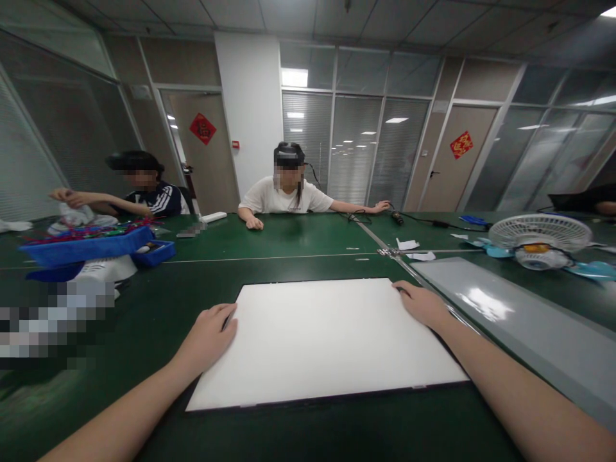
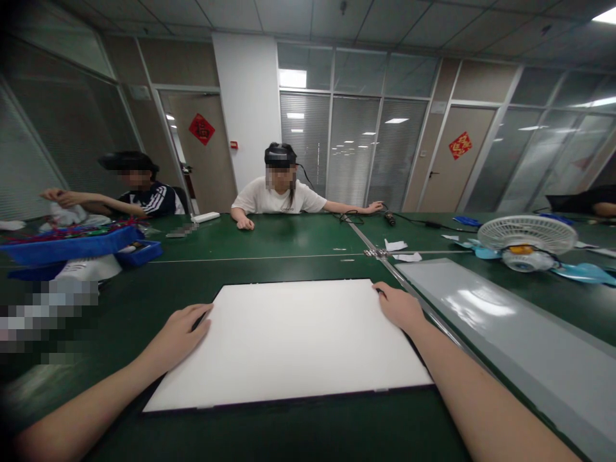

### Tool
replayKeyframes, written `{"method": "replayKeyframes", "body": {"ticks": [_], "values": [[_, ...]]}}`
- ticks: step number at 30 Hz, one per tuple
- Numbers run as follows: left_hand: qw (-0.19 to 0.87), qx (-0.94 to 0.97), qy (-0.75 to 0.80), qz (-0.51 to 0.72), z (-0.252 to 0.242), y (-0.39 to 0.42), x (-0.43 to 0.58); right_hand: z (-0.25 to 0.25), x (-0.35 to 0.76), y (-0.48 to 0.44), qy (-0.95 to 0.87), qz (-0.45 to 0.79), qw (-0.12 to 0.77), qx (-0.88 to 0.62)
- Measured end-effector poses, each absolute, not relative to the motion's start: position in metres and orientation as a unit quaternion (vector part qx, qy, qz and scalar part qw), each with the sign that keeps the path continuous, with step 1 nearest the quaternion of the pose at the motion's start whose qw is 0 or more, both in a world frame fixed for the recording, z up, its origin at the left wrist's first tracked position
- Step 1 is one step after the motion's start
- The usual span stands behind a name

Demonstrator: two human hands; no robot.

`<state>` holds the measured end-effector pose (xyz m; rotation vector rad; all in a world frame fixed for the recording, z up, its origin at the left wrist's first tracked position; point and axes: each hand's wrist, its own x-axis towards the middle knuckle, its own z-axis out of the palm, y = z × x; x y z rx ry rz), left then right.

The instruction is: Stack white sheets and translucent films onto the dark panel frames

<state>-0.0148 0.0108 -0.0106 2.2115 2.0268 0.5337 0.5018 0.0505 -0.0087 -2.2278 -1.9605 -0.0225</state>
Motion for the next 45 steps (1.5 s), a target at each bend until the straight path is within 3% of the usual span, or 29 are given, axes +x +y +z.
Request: {"method": "replayKeyframes", "body": {"ticks": [45], "values": [[0.049,0.726,0.660,0.186,-0.0083,0.0086,-0.0133,-0.0061,0.5001,0.0482,-0.659,-0.002,0.099,-0.746]]}}
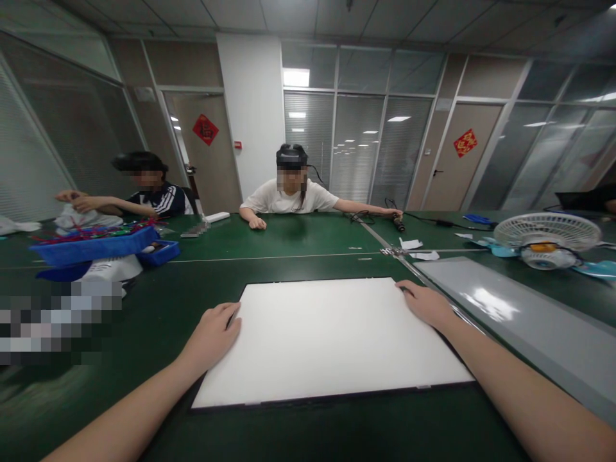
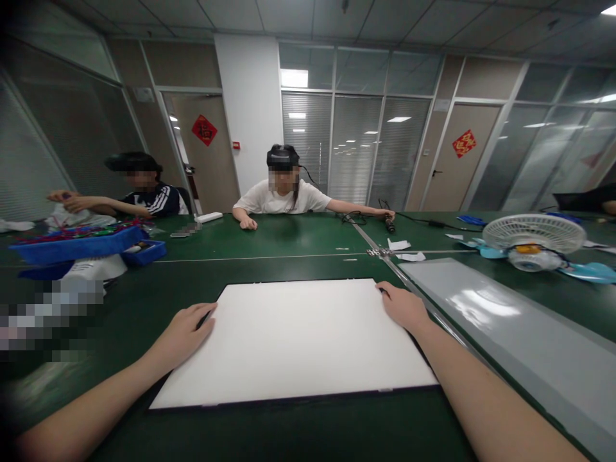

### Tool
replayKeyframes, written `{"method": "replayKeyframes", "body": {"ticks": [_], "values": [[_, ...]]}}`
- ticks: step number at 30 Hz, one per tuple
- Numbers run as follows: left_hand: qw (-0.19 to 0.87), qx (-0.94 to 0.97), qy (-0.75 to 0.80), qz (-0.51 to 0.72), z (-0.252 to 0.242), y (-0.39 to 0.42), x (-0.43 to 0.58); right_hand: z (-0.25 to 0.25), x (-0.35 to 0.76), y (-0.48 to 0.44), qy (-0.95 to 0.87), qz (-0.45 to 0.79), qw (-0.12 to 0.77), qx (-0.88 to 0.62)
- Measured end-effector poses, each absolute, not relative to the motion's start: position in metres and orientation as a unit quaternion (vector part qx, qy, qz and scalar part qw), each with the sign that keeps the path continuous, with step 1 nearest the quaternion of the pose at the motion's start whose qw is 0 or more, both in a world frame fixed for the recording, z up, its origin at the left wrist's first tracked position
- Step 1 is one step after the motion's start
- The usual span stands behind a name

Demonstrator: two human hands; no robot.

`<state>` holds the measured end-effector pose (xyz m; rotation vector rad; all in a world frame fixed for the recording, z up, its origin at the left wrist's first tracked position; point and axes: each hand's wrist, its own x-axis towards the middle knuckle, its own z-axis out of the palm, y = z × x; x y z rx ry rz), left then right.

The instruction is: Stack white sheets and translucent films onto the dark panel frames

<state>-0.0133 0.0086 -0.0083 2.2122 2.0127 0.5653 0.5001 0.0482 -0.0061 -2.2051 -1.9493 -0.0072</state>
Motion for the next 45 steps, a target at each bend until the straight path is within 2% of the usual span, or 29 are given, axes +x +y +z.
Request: {"method": "replayKeyframes", "body": {"ticks": [45], "values": [[0.033,0.732,0.659,0.170,-0.0095,0.0101,-0.0148,-0.0097,0.5025,0.0511,-0.658,-0.005,0.094,-0.748]]}}
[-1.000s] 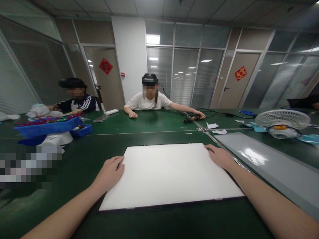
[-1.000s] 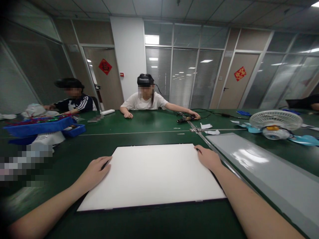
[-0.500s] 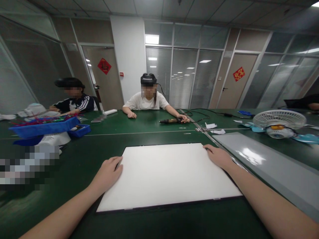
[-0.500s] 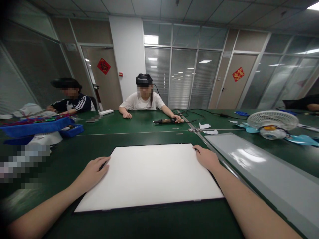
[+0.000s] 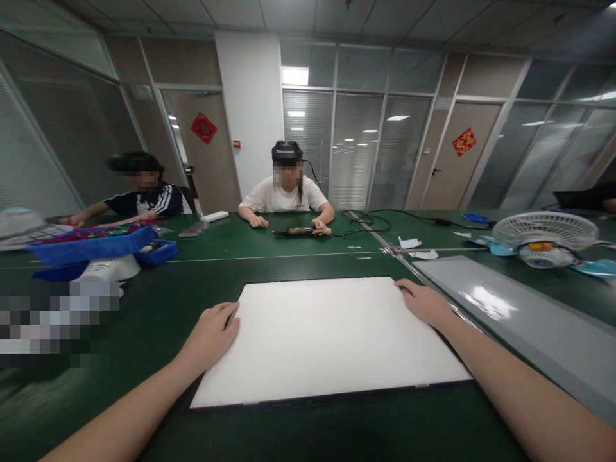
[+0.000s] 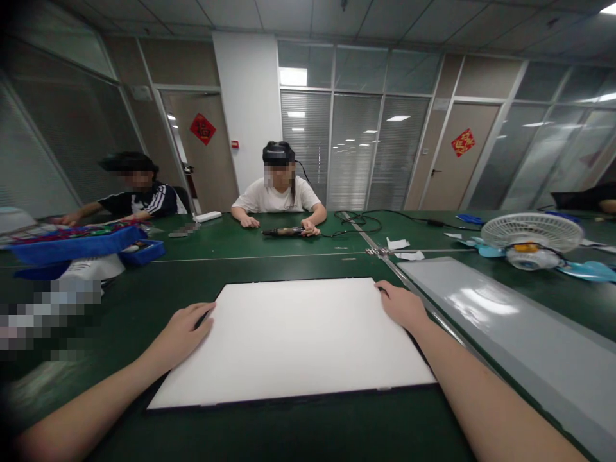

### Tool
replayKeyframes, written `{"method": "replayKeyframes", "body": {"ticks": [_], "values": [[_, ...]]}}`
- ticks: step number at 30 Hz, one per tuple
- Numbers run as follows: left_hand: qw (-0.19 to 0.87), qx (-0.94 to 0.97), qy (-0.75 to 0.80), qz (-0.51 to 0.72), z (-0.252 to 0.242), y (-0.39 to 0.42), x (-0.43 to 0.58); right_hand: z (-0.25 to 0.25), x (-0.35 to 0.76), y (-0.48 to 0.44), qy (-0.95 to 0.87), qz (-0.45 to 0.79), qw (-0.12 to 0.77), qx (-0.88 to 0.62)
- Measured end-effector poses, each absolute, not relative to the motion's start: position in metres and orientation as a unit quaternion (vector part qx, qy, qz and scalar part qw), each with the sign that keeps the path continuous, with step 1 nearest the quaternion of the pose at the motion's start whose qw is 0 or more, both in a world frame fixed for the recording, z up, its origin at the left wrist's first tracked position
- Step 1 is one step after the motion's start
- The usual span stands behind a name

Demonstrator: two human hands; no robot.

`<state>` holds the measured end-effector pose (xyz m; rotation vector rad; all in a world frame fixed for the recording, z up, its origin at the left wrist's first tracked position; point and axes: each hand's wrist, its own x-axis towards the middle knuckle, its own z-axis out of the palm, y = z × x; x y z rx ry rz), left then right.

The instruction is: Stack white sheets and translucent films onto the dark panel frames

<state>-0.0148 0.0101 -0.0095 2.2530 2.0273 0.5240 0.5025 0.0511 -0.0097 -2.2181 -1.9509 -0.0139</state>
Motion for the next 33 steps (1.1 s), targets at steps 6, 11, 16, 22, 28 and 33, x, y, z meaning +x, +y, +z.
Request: {"method": "replayKeyframes", "body": {"ticks": [6,11,16,22,28,33], "values": [[0.035,0.731,0.660,0.171,-0.0092,0.0098,-0.0140,-0.0075,0.5015,0.0501,-0.657,-0.003,0.091,-0.748],[0.037,0.728,0.660,0.183,-0.0094,0.0096,-0.0142,-0.0095,0.5033,0.0516,-0.660,-0.004,0.092,-0.746],[0.056,0.722,0.671,0.163,-0.0044,0.0072,-0.0120,-0.0095,0.5029,0.0508,-0.660,-0.006,0.095,-0.745],[0.054,0.722,0.670,0.164,-0.0074,0.0092,-0.0127,-0.0101,0.5039,0.0517,-0.657,-0.004,0.094,-0.748],[0.047,0.729,0.663,0.164,-0.0087,0.0097,-0.0135,-0.0111,0.5060,0.0538,-0.661,0.007,0.091,-0.745],[0.060,0.726,0.667,0.158,-0.0052,0.0084,-0.0121,-0.0080,0.5036,0.0514,-0.659,0.003,0.088,-0.747]]}}
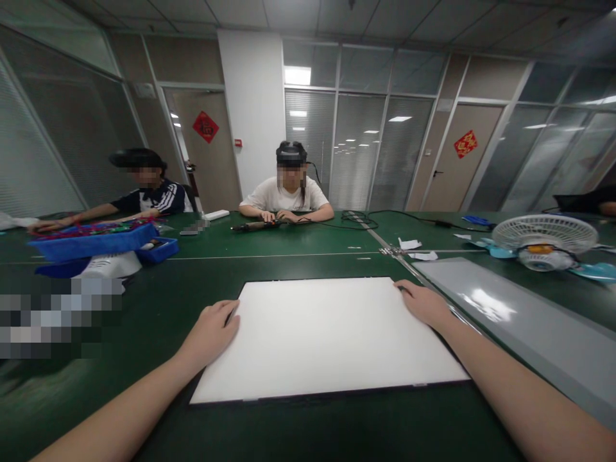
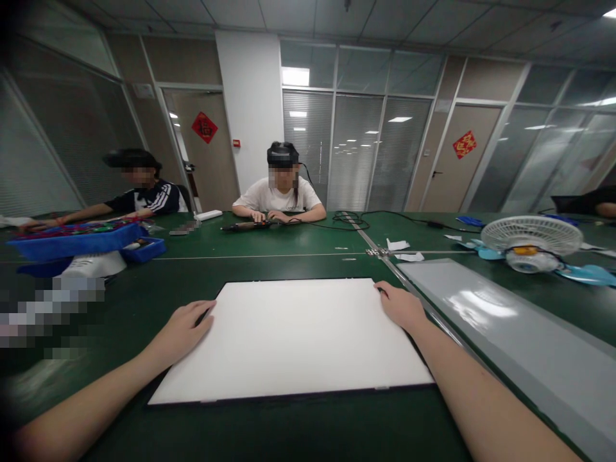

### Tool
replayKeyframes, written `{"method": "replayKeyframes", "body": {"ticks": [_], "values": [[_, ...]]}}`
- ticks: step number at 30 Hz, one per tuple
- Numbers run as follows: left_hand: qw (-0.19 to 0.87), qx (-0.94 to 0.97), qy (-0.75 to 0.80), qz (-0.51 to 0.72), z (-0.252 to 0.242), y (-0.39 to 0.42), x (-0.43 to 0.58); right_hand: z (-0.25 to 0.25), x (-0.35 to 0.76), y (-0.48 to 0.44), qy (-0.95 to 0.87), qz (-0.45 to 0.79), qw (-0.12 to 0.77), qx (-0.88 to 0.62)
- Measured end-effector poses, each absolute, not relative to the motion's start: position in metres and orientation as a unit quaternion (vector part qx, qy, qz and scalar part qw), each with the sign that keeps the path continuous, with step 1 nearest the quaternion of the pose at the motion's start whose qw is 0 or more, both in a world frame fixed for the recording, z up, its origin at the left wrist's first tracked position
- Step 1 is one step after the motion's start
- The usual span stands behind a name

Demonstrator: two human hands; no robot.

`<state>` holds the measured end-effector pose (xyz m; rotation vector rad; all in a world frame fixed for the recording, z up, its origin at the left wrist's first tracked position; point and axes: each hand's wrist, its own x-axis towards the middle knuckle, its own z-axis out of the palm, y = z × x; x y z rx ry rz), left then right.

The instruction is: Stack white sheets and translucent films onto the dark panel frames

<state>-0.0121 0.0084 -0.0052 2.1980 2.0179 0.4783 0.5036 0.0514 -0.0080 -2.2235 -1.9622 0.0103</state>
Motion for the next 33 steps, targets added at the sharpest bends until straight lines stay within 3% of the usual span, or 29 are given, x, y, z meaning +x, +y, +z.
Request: {"method": "replayKeyframes", "body": {"ticks": [33], "values": [[0.049,0.727,0.661,0.180,-0.0057,0.0085,-0.0123,-0.0049,0.4998,0.0480,-0.655,-0.001,0.088,-0.751]]}}
